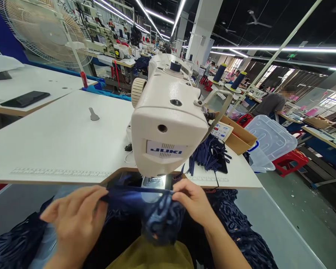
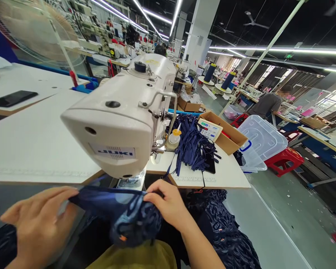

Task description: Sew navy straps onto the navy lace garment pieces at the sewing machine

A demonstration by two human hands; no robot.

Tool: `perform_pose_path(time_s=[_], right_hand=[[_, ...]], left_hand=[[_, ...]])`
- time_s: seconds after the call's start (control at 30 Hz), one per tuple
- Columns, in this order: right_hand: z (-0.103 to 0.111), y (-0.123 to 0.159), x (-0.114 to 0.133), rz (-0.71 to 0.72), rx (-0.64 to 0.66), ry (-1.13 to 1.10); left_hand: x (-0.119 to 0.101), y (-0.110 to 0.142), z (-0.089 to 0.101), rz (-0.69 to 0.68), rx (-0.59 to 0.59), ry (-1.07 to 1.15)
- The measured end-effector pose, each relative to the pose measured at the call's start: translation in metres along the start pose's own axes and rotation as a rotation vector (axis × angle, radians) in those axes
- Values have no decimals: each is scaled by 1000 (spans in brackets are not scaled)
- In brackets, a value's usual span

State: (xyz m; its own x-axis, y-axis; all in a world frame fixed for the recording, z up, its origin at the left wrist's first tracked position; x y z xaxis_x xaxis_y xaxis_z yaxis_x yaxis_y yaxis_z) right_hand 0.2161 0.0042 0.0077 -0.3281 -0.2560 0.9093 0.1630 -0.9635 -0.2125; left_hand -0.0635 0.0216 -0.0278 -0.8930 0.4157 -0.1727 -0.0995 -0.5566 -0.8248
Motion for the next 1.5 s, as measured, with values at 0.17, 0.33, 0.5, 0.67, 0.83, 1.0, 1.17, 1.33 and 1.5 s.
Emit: perform_pose_path(time_s=[0.17,0.33,0.5,0.67,0.83,1.0,1.17,1.33,1.5], right_hand=[[-39,-26,11,347,-83,800],[-48,-28,8,374,-168,970],[-34,-25,-2,38,-107,470],[-26,-26,-11,-87,-66,163],[-28,-33,-8,-7,-163,332],[-30,-37,-7,31,-194,395],[-30,-40,-5,70,-218,425],[-31,-42,-4,102,-226,430],[-31,-41,-5,78,-213,438]], left_hand=[[0,-3,-2,-144,105,-151],[-48,-4,-13,-542,295,204],[-64,-3,-17,-432,319,271],[-60,8,-18,-350,318,187],[-60,5,-19,-341,304,114],[-64,1,-19,-319,305,70],[-68,3,-19,-308,314,35],[-68,5,-20,-307,287,48],[-69,5,-20,-302,284,22]])
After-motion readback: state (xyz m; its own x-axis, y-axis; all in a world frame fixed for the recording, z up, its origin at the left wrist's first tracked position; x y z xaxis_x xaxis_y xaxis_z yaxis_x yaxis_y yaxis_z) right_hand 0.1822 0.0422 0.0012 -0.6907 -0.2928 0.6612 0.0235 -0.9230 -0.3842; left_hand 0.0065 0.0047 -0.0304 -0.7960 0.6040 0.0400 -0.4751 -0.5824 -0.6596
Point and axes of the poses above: each hand's wrist, its own y-axis away from the middle knuckle, its own z-axis out of the back of the hand, x = y × z, the point moved 1 cm from there along -y, towards the middle knuckle, and after that the axes turned 1 degree about -y, right-handed, at the moved point
